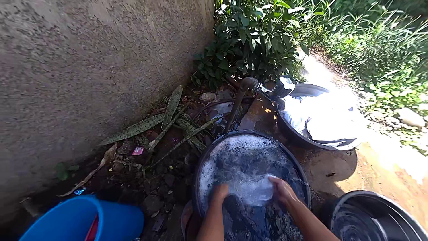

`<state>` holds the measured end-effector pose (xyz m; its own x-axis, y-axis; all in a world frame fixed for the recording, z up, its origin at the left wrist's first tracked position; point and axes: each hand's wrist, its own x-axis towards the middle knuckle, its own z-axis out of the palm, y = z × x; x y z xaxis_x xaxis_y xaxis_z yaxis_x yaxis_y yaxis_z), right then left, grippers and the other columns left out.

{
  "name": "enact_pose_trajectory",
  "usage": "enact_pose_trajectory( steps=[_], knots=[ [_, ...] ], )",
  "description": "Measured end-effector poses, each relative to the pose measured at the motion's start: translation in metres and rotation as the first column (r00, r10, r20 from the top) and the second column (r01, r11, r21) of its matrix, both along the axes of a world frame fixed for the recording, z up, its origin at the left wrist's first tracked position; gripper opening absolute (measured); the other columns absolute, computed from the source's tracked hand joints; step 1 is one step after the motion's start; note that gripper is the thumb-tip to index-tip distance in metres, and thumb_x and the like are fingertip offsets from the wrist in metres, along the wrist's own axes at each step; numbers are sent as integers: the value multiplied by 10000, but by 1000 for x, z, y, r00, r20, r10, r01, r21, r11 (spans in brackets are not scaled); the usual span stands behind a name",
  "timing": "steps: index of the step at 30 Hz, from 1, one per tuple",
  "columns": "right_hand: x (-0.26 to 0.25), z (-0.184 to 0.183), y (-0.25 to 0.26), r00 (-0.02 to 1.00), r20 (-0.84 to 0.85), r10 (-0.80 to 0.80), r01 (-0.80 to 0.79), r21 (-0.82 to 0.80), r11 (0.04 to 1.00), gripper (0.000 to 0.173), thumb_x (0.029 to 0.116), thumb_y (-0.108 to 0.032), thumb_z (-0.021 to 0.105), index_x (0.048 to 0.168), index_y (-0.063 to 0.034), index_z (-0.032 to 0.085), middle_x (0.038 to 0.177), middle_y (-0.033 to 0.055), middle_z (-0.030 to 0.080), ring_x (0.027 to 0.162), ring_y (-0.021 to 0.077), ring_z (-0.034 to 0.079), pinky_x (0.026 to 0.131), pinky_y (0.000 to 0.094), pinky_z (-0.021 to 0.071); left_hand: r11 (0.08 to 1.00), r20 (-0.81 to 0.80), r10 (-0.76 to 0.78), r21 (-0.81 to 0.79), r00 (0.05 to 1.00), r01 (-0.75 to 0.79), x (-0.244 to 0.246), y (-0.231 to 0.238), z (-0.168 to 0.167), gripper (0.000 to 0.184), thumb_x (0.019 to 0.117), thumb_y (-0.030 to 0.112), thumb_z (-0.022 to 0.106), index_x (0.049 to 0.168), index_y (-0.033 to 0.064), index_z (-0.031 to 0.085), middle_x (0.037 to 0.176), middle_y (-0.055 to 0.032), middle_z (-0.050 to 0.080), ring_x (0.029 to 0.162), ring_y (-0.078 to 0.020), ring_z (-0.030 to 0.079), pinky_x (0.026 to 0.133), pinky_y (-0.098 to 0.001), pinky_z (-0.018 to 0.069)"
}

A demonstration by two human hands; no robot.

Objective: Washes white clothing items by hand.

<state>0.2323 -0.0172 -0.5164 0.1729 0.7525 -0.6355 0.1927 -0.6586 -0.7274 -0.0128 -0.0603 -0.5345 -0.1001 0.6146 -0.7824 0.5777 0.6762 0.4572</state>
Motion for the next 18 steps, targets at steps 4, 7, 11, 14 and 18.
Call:
enact_pose_trajectory(
  steps=[4,7,11,14,18],
  knots=[
    [33,132,16,944,17,330,-315,354,881,216,1020,-171,587,934,-46,740,829,-6,727,748,63,679,707,270,576,869,173,353,304,919,-391,-23,-1,11,379,1071,178,514,1347,-69,591,1374,-294,581,1328,-404,530,1137,-559,382],
    [44,220,11,855,311,415,-518,526,674,211,1004,-222,610,891,-140,769,803,-78,720,710,-3,655,665,211,558,718,414,449,361,792,-595,-29,-7,40,283,1043,158,577,1193,-65,667,1151,-239,675,1091,-307,630,987,-498,480],
    [49,301,-3,928,225,296,-364,708,605,231,1038,-181,551,1002,-148,777,790,-62,728,635,-1,650,580,182,562,640,558,447,347,699,-686,-33,-11,64,255,1035,152,597,1156,-63,661,1053,-183,683,930,-214,651,851,-404,546],
    [48,332,-9,933,186,308,-337,755,563,260,1059,-213,506,1065,-158,760,845,-68,736,680,5,675,608,187,587,623,598,413,365,687,-692,-36,-14,74,203,1033,109,576,1135,-46,657,1011,-127,664,869,-146,617,787,-334,532],
    [33,305,-9,855,274,441,-516,531,672,339,1049,-199,537,1378,-181,620,997,-15,733,802,52,695,722,239,599,634,449,399,494,800,-594,-25,-7,63,288,1038,19,464,1245,-60,649,1197,-217,674,1121,-276,635,998,-448,495]
  ],
)
